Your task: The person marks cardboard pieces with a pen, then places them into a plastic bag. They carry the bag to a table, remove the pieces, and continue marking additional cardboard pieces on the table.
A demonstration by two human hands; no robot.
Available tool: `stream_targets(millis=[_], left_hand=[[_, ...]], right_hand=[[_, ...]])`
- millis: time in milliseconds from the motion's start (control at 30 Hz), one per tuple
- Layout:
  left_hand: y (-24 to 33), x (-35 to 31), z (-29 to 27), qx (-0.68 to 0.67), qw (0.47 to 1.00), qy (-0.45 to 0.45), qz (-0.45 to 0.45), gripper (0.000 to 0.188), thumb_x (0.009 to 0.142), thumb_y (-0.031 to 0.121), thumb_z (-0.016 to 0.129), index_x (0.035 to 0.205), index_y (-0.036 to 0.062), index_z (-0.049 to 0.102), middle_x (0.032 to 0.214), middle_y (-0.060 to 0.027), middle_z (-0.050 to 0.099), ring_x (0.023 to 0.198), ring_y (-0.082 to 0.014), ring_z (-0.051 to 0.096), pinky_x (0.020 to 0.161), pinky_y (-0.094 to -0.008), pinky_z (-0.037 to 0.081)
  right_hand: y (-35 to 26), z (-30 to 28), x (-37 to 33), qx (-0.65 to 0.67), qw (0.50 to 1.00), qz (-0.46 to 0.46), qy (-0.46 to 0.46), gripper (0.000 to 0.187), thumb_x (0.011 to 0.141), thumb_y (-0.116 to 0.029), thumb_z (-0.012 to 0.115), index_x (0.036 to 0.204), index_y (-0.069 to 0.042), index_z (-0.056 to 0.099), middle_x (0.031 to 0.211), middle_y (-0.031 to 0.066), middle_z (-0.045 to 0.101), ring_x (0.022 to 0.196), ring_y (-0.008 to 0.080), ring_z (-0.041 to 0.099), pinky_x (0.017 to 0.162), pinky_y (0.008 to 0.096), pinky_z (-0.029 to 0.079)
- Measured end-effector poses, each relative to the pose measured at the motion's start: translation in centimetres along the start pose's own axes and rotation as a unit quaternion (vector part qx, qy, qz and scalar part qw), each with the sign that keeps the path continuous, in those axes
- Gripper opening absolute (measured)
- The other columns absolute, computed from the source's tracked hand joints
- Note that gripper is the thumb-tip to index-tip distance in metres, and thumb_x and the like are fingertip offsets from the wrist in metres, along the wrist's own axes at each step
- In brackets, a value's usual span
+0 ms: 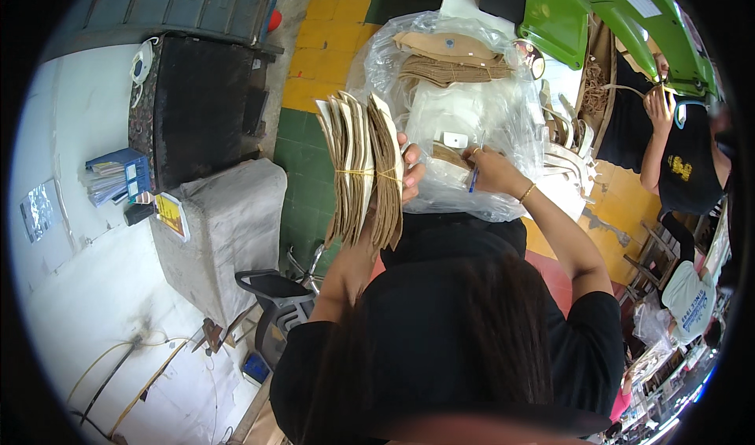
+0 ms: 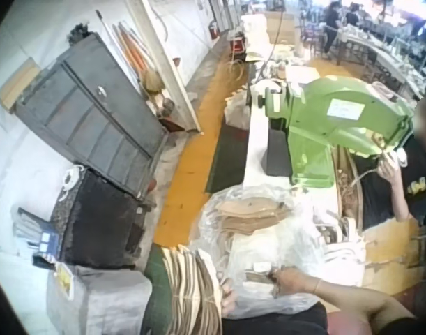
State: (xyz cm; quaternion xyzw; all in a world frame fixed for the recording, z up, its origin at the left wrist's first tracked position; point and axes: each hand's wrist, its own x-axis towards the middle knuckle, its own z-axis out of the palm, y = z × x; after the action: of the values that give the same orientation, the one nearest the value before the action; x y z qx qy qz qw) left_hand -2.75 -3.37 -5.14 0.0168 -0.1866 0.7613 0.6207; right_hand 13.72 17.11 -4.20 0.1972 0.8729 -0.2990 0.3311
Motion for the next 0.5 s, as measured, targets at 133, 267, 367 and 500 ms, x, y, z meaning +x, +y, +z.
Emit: stream_targets(millis=[133, 267, 367, 500], left_hand=[[-0.5, -0.9, -0.4, -0.010, 0.999, 0.030, 0.043, 0.056, 0.095, 0.040, 0.052, 0.138, 0.0071, 0.040, 0.134, -0.0152, 0.041, 0.089, -0.0256, 0.048, 0.068, -0.0370, 0.043], [0.2, -1.1, -1.8, 0.028, 0.995, 0.064, 0.065, 0.067, 0.089, 0.042, 0.060, 0.142, 0.0054, 0.041, 0.157, -0.0163, 0.006, 0.099, -0.0301, 0.051, 0.071, -0.0380, 0.055], [1.1, -1.3, -2.6, -0.002, 0.996, 0.089, 0.017, 0.079, 0.083, 0.052, 0.062, 0.143, 0.0064, 0.040, 0.158, -0.0148, -0.001, 0.103, -0.0335, 0.052, 0.075, -0.0412, 0.057], [1.9, -1.6, -2.3, 0.004, 0.997, 0.077, -0.021, 0.085, 0.083, 0.058, 0.057, 0.146, 0.0069, 0.034, 0.158, -0.0160, 0.004, 0.103, -0.0381, 0.054, 0.075, -0.0452, 0.058]], right_hand=[[-1.4, -0.2, -1.9, 0.049, 0.993, -0.014, 0.111, 0.058, 0.069, -0.007, 0.073, 0.122, -0.004, 0.051, 0.112, 0.0212, 0.056, 0.109, 0.0387, 0.054, 0.093, 0.0436, 0.046], [-2.4, 0.1, -3.4, 0.031, 0.967, -0.093, 0.234, 0.062, 0.067, 0.000, 0.072, 0.125, -0.002, 0.050, 0.116, 0.0201, 0.053, 0.109, 0.0382, 0.052, 0.095, 0.0423, 0.045], [-2.8, 0.2, -3.9, 0.010, 0.953, -0.129, 0.273, 0.067, 0.066, 0.000, 0.072, 0.129, -0.002, 0.049, 0.115, 0.0169, 0.054, 0.105, 0.0342, 0.052, 0.094, 0.0402, 0.044], [-3.1, 0.1, -4.3, -0.024, 0.956, -0.124, 0.266, 0.070, 0.067, -0.005, 0.076, 0.131, -0.004, 0.048, 0.116, 0.0138, 0.055, 0.101, 0.0329, 0.051, 0.093, 0.0396, 0.043]])
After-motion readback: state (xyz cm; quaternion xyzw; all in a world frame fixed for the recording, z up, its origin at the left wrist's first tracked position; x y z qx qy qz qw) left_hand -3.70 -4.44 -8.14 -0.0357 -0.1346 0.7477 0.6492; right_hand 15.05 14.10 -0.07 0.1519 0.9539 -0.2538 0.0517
